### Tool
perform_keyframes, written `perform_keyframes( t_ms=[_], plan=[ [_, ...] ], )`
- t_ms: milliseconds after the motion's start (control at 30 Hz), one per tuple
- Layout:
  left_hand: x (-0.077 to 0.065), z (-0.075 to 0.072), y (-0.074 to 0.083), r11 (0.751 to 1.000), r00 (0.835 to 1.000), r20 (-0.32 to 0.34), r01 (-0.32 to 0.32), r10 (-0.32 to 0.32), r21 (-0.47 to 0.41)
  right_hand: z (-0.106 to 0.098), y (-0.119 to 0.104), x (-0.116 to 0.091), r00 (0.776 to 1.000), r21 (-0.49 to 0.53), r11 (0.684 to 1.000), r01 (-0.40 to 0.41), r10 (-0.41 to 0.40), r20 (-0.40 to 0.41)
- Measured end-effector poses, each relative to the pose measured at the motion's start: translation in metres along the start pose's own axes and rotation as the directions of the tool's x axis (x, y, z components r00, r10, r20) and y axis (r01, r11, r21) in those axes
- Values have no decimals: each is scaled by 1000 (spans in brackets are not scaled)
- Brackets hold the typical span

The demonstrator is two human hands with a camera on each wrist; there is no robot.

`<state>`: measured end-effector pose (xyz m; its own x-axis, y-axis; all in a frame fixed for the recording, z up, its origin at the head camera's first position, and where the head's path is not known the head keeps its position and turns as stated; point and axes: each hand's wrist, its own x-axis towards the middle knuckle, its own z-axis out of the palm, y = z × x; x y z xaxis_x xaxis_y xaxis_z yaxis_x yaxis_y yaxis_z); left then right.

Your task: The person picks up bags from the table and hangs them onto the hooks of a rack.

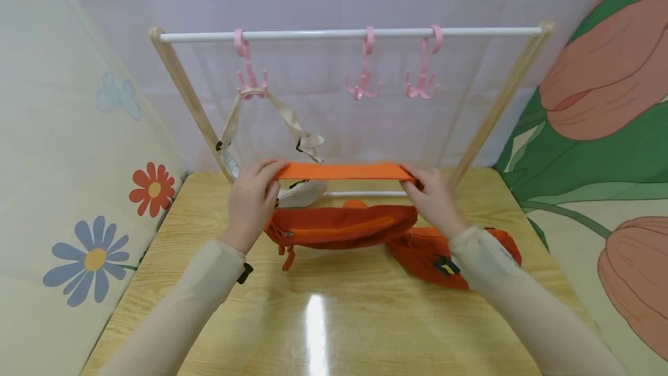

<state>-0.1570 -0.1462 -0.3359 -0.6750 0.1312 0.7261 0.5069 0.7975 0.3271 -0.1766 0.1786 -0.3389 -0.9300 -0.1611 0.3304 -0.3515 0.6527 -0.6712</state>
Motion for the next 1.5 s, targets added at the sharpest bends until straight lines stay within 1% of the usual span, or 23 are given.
perform_keyframes(
  t_ms=[100,200,300,367,400,433,467,533,600,667,733,833,900,1033,1133,1267,1367,1433,1500],
  plan=[
    [8,-3,2,999,999,26,-23,24,-29,3,2,-2,1000,-7,1000,6,-6,0],
    [16,-6,5,994,997,55,-56,61,-91,5,4,-4,1000,16,1000,-10,10,-8],
    [23,-10,6,984,989,88,-109,122,-140,6,7,-5,999,51,998,-36,36,-4],
    [27,-12,6,979,982,109,-140,157,-150,7,8,-6,998,75,995,-61,60,18],
    [29,-13,7,978,979,123,-143,162,-150,7,9,-7,997,83,994,-76,73,35],
    [31,-14,8,979,978,135,-140,160,-149,8,9,-7,996,94,992,-85,81,50],
    [34,-15,10,981,978,153,-122,144,-149,9,10,-8,994,110,990,-91,84,65],
    [40,-17,16,989,978,190,-59,85,-138,12,10,-9,993,121,988,-92,83,80],
    [48,-20,25,992,975,222,13,15,-123,15,10,-9,991,119,988,-96,84,101],
    [56,-21,34,992,972,232,68,-43,-103,18,10,-10,991,127,988,-87,72,115],
    [64,-22,44,992,972,223,91,-69,-90,22,9,-10,989,137,987,-82,63,133],
    [72,-23,56,991,977,200,97,-77,-90,30,9,-9,986,198,978,-66,33,166],
    [76,-23,63,989,977,196,106,-84,-105,35,9,-9,983,207,977,-44,5,184],
    [80,-22,71,986,977,192,117,-92,-123,43,4,-8,979,158,987,-1,-31,202],
    [82,-20,74,989,981,176,102,-81,-110,46,-4,-7,978,123,992,37,-62,199],
    [83,-19,77,988,986,158,77,-56,-133,50,-18,-1,974,135,988,72,-98,202],
    [84,-19,79,979,983,179,75,-41,-188,54,-26,6,977,149,986,73,-101,186],
    [86,-19,81,969,977,209,90,-41,-231,56,-28,11,981,161,984,75,-102,165],
    [89,-20,83,953,967,248,121,-51,-278,58,-29,17,984,162,982,92,-115,136]
  ],
)
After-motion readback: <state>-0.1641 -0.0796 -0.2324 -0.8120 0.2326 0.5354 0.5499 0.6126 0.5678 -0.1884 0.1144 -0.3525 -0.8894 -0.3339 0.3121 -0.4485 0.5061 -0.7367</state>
